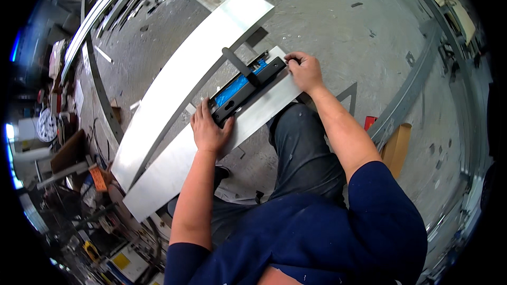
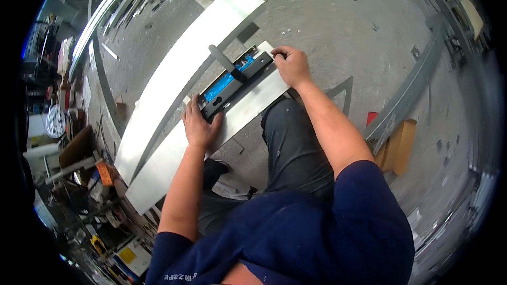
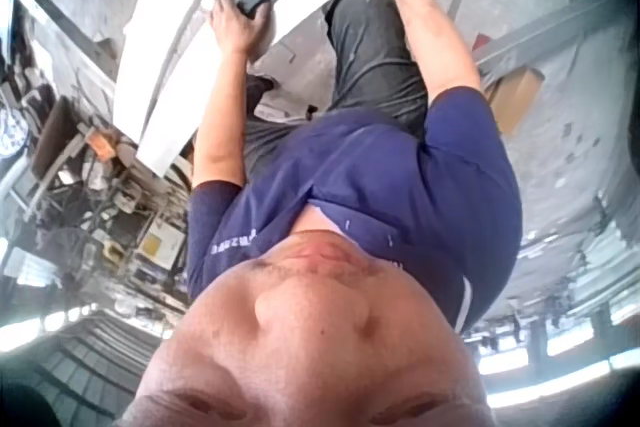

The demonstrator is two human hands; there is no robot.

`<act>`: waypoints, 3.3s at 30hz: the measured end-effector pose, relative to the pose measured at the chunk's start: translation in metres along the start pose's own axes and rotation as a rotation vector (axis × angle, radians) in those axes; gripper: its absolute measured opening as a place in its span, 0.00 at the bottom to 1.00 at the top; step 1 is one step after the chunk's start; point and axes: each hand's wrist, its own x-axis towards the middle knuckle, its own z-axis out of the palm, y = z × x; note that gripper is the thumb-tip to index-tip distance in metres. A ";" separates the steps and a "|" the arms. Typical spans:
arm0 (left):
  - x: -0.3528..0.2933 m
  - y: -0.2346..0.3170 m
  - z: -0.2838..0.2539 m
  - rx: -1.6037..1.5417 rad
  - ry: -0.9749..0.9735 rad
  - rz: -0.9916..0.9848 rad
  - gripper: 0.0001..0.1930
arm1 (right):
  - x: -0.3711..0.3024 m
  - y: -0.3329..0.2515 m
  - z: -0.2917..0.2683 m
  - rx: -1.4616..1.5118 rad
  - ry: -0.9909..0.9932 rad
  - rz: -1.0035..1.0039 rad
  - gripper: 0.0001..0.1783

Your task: The person sits on the floor in a workshop, opens a red box, and removes a blue metal component and a black handle. They place the component on a white metal sheet and attach the handle, then pick up a long metal strip and place it on the sheet.

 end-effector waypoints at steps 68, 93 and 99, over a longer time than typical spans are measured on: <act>-0.003 -0.008 -0.002 -0.081 0.014 0.082 0.26 | 0.008 0.016 -0.002 0.462 -0.049 0.098 0.11; -0.005 -0.007 -0.001 -0.093 0.059 0.117 0.26 | 0.008 0.014 0.000 0.462 -0.007 0.073 0.11; -0.004 -0.008 0.000 -0.093 0.085 0.141 0.25 | 0.008 0.015 -0.003 0.474 -0.041 0.088 0.10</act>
